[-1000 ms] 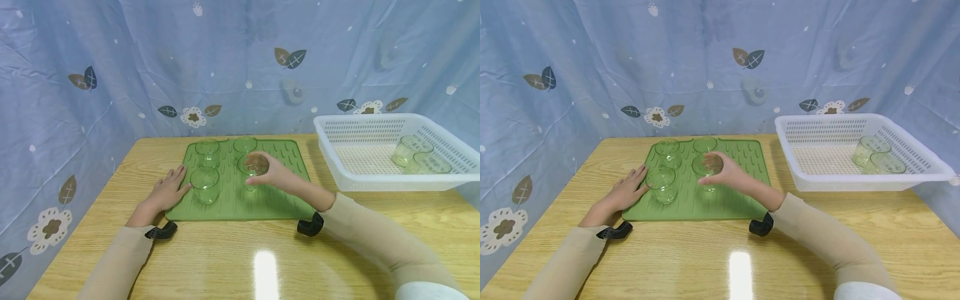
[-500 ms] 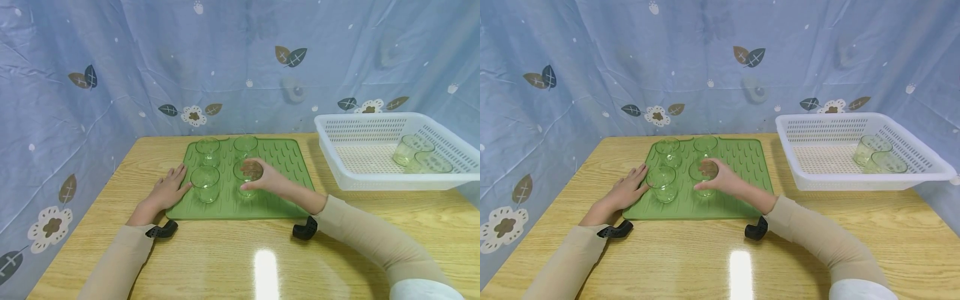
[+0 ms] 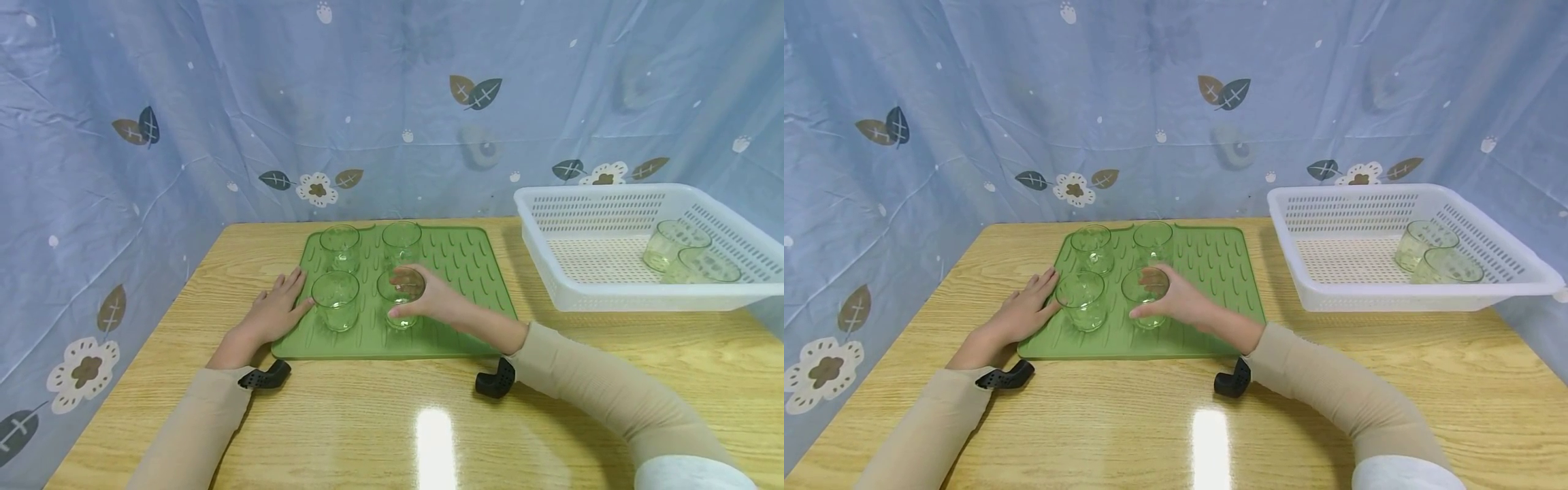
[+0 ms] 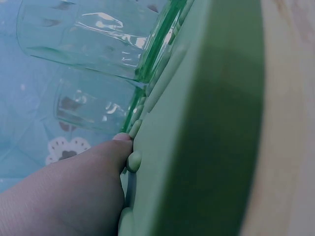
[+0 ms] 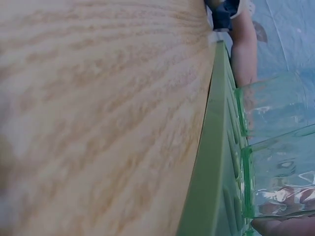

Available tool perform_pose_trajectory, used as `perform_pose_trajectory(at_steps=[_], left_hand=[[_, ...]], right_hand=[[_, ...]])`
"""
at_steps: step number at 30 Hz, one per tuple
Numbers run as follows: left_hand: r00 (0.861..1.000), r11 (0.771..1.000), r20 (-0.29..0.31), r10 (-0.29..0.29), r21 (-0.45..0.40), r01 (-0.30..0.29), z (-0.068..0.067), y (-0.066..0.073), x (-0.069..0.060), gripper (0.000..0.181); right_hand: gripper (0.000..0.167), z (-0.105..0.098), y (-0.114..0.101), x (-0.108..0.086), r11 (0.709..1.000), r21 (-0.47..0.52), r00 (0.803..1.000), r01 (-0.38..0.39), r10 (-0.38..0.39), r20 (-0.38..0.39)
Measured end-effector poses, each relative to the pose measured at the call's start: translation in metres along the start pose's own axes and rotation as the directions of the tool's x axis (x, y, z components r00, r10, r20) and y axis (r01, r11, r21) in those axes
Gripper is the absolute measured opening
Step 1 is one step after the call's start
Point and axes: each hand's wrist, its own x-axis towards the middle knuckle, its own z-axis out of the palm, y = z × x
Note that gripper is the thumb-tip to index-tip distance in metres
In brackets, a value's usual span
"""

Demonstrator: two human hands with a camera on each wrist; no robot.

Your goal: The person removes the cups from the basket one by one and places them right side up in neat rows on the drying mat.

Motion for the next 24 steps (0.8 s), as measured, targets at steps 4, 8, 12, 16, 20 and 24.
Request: perform_pose_trajectory(at_steps=[4,8,12,16,20,24], left_hand=[[1.0,1.0,0.003,-0.004,-0.003,0.004,-0.0008,0.0013,-0.0006,0.073],[1.0,1.0,0.004,-0.009,-0.011,0.009,-0.002,0.0034,-0.0009,0.073],[1.0,1.0,0.008,-0.011,-0.016,0.012,-0.0027,0.0048,-0.0013,0.073],[1.0,1.0,0.006,-0.011,-0.016,0.011,-0.0025,0.0048,-0.0011,0.073],[1.0,1.0,0.004,-0.012,-0.011,0.012,-0.0024,0.0041,-0.0009,0.073],[1.0,1.0,0.003,-0.009,-0.009,0.01,-0.0028,0.0038,-0.0008,0.073]], right_hand=[[0.096,0.0026,0.001,-0.0012,1.0,-0.011,1.0,0.002,-0.002,0.002],[0.096,0.0042,0.0021,-0.0014,0.999,-0.052,1.0,0.006,-0.006,-0.003],[0.094,0.0051,0.0019,-0.0021,0.998,-0.069,1.0,-0.01,0.01,0.001],[0.092,0.0053,0.0002,-0.0028,0.998,-0.055,0.999,-0.031,0.032,0.015],[0.092,0.0048,-0.0014,-0.0017,0.998,-0.048,0.999,-0.047,0.048,0.017],[0.093,0.0049,-0.0022,-0.0004,0.996,-0.064,0.998,-0.054,0.055,0.012]])
